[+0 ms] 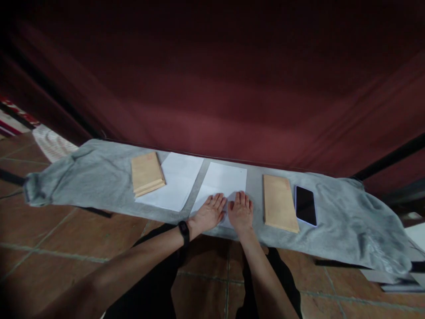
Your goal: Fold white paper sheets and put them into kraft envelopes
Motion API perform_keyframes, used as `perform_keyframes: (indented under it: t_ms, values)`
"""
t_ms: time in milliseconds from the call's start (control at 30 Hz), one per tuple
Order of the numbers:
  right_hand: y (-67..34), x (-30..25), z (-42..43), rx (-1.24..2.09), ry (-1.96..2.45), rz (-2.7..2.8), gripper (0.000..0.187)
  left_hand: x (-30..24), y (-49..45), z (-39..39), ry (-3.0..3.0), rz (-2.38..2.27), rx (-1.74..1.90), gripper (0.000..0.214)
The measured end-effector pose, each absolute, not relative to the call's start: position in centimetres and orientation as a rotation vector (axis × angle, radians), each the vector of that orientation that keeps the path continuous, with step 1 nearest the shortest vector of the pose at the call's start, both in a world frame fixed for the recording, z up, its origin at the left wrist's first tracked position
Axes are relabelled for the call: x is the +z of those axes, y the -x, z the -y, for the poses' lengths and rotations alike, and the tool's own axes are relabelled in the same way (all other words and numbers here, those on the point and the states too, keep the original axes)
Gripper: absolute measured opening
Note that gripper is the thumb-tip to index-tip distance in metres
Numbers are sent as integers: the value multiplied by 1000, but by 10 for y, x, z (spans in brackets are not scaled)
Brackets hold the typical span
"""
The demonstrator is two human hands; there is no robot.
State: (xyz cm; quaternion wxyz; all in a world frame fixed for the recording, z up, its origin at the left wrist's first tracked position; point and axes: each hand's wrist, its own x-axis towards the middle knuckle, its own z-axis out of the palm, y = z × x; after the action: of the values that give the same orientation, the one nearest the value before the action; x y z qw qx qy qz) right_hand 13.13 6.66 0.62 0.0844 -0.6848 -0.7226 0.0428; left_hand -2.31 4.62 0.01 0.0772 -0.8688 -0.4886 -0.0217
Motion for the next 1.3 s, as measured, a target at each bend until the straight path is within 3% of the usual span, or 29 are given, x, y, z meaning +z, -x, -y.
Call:
perform_keyframes:
  t_ms: [500, 933, 1300]
  values:
    - [-118, 15, -125, 266, 2272, 1879, 58, -6, 28, -48, 2632, 1436, -231, 52]
    - [-122, -10, -135, 183, 2093, 1729, 55, -12, 29, -45, 2679, 1555, -382, 51]
    - [-140, -23, -159, 338, 1906, 1579, 52, -9, 23, -47, 2709, 1527, -314, 53]
